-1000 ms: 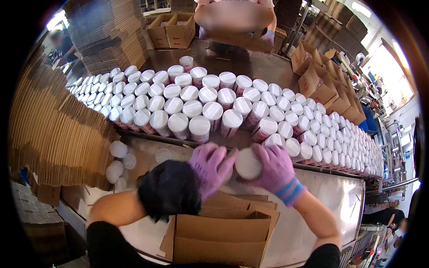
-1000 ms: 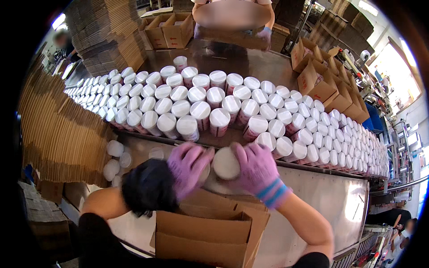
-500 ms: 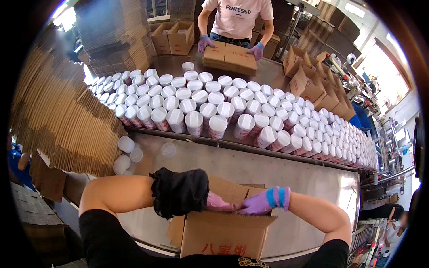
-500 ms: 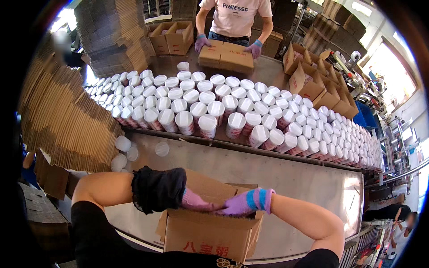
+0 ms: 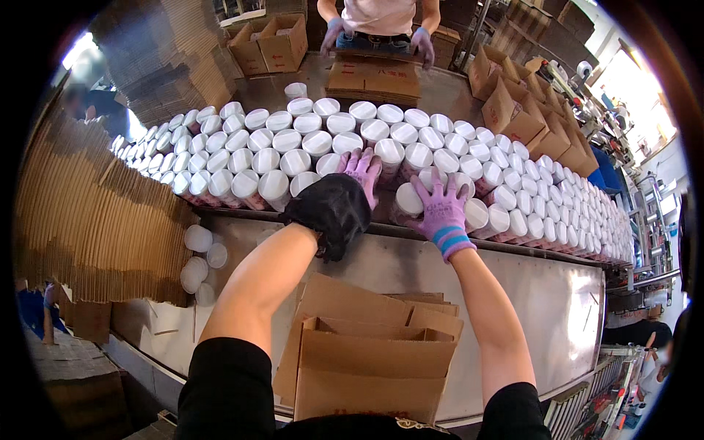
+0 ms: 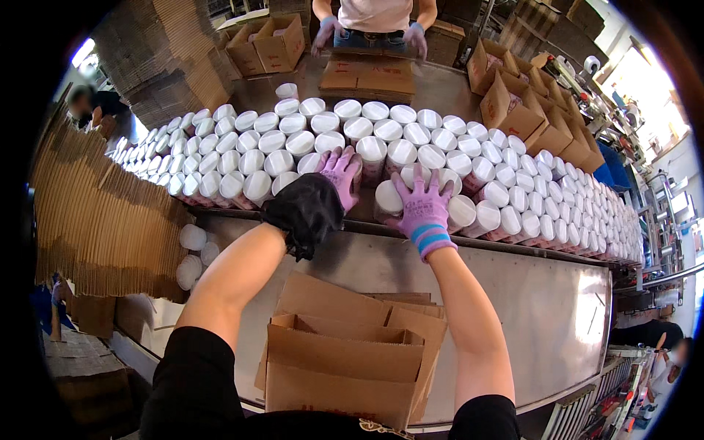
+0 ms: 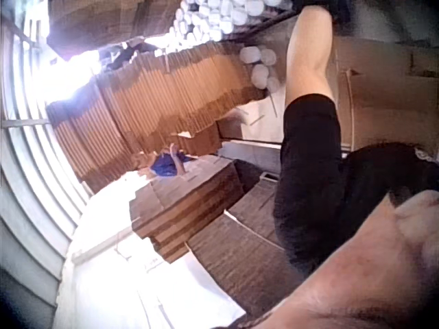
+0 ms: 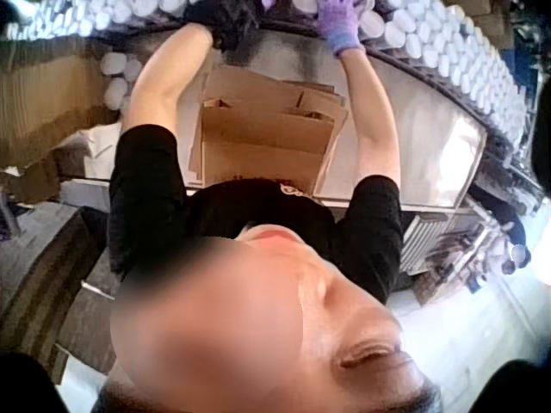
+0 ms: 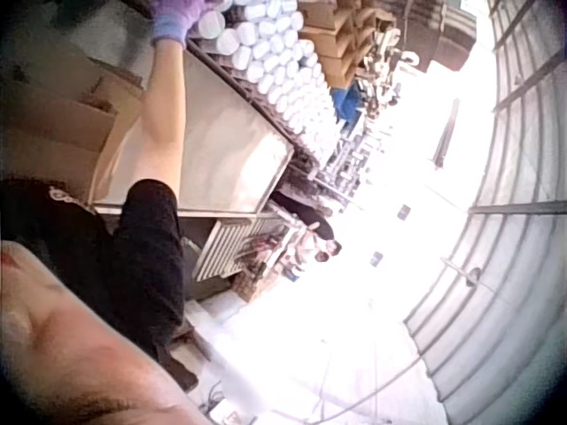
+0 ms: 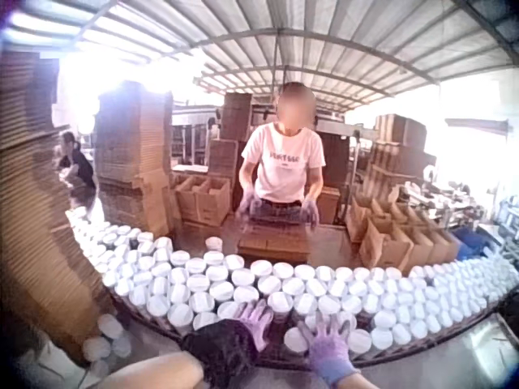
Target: The person packs white cylindrical containers from a conveyor belt into cardboard boxes. They pick up containers by hand, place them into the boxes, and then fold the flaps to close the boxes. The process is repetitive and continuous throughout the clip.
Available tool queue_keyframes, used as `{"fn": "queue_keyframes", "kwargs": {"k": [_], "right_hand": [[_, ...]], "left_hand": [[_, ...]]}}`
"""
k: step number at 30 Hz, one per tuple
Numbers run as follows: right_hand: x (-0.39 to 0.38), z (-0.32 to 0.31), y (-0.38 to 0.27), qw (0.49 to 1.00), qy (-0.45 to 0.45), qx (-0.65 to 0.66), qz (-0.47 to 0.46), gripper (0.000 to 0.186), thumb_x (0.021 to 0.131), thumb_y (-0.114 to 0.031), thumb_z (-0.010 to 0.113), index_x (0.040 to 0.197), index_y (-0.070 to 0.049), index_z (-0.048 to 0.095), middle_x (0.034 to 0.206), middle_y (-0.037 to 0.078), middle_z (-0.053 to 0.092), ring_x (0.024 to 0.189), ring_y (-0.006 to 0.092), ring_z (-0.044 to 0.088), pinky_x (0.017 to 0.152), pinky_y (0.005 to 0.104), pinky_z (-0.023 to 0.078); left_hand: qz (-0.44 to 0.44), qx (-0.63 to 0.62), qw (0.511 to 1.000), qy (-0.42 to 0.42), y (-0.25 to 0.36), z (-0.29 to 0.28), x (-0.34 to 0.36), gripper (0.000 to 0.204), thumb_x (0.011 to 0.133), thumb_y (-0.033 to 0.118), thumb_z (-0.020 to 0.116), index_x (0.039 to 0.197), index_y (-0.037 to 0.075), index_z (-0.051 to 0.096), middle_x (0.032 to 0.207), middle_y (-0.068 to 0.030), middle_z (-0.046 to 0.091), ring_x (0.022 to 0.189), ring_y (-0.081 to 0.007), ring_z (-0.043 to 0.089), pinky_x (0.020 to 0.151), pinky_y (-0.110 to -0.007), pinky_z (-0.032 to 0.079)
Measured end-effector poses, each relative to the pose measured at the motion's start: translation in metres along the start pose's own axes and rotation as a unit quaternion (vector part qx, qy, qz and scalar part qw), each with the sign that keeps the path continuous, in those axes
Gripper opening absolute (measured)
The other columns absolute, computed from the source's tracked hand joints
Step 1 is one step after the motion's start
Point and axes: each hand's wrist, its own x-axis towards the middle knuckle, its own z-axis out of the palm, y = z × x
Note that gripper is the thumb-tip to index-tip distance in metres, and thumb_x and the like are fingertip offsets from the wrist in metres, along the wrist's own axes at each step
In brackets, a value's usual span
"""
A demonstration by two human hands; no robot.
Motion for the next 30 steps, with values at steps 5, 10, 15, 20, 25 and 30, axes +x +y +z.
{"fn": "queue_keyframes", "kwargs": {"k": [5,10,15,20,25,30], "right_hand": [[-0.011,0.011,0.000,0.998,0.054,0.035,0.008,0.087,0.059,-0.058,0.067,0.132,-0.026,0.032,0.133,0.015,0.030,0.123,0.0410,0.027,0.099,0.0628,0.016],[-0.018,0.012,0.004,0.996,0.064,0.061,-0.008,0.082,0.057,-0.061,0.065,0.123,-0.016,0.043,0.107,0.007,0.047,0.100,0.0302,0.046,0.082,0.0511,0.036],[0.000,0.008,0.025,0.984,0.112,0.011,-0.136,0.080,0.054,-0.060,0.067,0.113,-0.009,0.048,0.091,0.004,0.053,0.085,0.0206,0.050,0.070,0.0377,0.039],[-0.035,-0.049,0.016,0.971,0.158,0.059,-0.169,0.079,0.052,-0.057,0.069,0.111,-0.008,0.048,0.089,0.005,0.053,0.083,0.0215,0.051,0.070,0.0380,0.039],[-0.108,-0.114,-0.018,0.968,0.048,0.141,-0.202,0.079,0.053,-0.058,0.069,0.109,-0.008,0.048,0.089,0.006,0.054,0.083,0.0233,0.052,0.070,0.0380,0.040],[-0.096,-0.128,-0.026,0.819,-0.410,0.327,-0.234,0.071,0.066,-0.051,0.066,0.114,-0.002,0.046,0.107,0.018,0.056,0.100,0.0331,0.052,0.086,0.0390,0.039]], "left_hand": [[-0.055,0.019,0.998,-0.014,0.021,-0.032,-0.014,0.091,0.064,0.035,0.069,0.135,0.004,0.021,0.139,-0.0233,0.021,0.128,-0.0430,0.018,0.105,-0.050,0.011],[-0.010,0.083,0.994,0.065,0.015,-0.011,-0.041,0.084,0.065,0.019,0.062,0.136,0.004,0.018,0.130,-0.0245,0.030,0.120,-0.0413,0.030,0.103,-0.052,0.017],[0.003,0.080,0.996,0.039,0.006,-0.014,-0.037,0.077,0.067,0.016,0.060,0.133,0.004,0.023,0.112,-0.0193,0.045,0.103,-0.0361,0.042,0.090,-0.047,0.033],[-0.032,0.013,0.998,-0.047,0.008,-0.112,-0.045,0.086,0.061,0.025,0.072,0.132,0.005,0.026,0.106,-0.0174,0.049,0.100,-0.0338,0.044,0.083,-0.041,0.038],[0.027,-0.119,0.981,-0.152,0.045,-0.157,-0.124,0.087,0.052,0.038,0.076,0.123,0.005,0.039,0.105,-0.0175,0.046,0.098,-0.0348,0.045,0.085,-0.043,0.037],[0.306,-0.312,0.860,-0.264,0.026,-0.104,-0.116,0.041,0.079,0.024,0.056,0.112,0.002,0.047,0.090,-0.0138,0.051,0.085,-0.0289,0.051,0.076,-0.035,0.044]]}}
